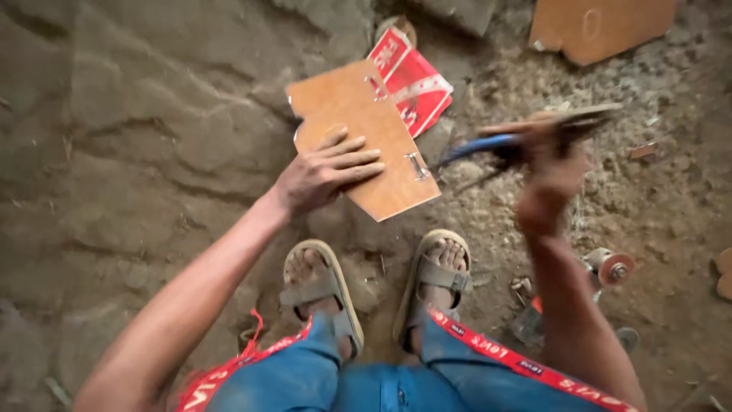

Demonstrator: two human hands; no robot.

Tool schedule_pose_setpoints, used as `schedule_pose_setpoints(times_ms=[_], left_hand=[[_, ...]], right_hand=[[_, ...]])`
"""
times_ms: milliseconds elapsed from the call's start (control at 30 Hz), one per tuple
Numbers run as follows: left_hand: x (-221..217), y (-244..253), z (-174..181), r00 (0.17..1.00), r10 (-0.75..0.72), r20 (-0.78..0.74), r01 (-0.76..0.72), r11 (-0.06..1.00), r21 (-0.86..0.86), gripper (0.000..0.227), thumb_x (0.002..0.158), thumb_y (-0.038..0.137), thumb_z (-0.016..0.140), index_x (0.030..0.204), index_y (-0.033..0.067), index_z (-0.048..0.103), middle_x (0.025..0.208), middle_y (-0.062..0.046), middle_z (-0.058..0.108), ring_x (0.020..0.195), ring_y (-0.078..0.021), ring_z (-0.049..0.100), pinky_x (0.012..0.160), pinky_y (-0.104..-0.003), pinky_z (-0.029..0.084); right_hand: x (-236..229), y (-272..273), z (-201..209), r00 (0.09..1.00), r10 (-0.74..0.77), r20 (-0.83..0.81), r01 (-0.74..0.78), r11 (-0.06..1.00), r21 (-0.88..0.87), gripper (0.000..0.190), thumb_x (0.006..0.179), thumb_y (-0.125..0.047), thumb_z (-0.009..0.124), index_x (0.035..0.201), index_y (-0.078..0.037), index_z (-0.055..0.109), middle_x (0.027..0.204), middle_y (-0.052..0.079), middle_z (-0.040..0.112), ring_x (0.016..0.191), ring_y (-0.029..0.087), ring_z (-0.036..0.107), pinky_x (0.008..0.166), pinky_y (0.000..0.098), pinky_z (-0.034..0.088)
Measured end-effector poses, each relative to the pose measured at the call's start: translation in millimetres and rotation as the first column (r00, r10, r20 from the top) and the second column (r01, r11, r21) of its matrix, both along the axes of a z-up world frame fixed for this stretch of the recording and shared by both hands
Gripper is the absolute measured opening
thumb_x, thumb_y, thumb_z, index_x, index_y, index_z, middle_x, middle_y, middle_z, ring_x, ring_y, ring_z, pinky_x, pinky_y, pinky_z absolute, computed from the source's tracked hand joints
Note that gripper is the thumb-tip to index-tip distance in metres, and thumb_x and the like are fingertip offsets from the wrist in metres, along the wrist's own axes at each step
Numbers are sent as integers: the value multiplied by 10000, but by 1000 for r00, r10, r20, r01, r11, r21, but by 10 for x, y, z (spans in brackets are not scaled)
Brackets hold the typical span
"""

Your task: The person uses an angle grinder to cut a rectangular metal sheet, following a marked outline. The person then uses pliers to remove small cut pieces from the metal sheet.

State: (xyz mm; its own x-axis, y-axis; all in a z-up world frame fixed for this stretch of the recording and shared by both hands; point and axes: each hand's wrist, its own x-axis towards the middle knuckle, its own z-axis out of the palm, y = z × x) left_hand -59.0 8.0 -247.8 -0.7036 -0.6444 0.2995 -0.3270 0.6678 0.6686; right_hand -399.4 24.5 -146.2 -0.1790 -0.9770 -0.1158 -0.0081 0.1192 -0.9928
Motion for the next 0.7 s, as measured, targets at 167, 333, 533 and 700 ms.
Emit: schedule_pose_setpoints(times_ms=[167,333,533,700], left_hand=[[-92,-297,612,847,452,-281,-275,823,497,397,945,-61,581,1312,51,684,1267,-51,720,1194,-193,688,1078,-320,532],[42,-491,1632,699,684,-207,-458,651,605,177,1028,74,688,1156,-35,742,891,79,587,839,-32,493,697,-232,468],[11,-442,2766,693,717,-70,-608,634,477,263,1015,208,701,1089,-41,741,774,37,634,763,-25,484,617,-243,475],[-192,-358,2880,662,750,9,-685,600,414,296,991,218,674,1167,4,778,734,-22,654,651,-72,499,551,-283,402]], right_hand=[[-391,150,178,870,-4,493,-24,998,51,329,1116,-390,524,1065,-67,555,969,89,655,973,240,667,962,459,563],[-19,657,-164,893,48,448,-321,764,560,428,902,-257,617,1262,-28,581,880,73,609,787,220,592,723,409,501],[442,827,-264,658,16,753,-495,763,416,568,951,-342,605,1378,22,524,839,88,607,747,198,582,680,361,474],[573,507,350,737,319,596,-594,725,348,593,1025,-299,625,1543,-35,505,941,57,436,765,156,463,634,346,370]])
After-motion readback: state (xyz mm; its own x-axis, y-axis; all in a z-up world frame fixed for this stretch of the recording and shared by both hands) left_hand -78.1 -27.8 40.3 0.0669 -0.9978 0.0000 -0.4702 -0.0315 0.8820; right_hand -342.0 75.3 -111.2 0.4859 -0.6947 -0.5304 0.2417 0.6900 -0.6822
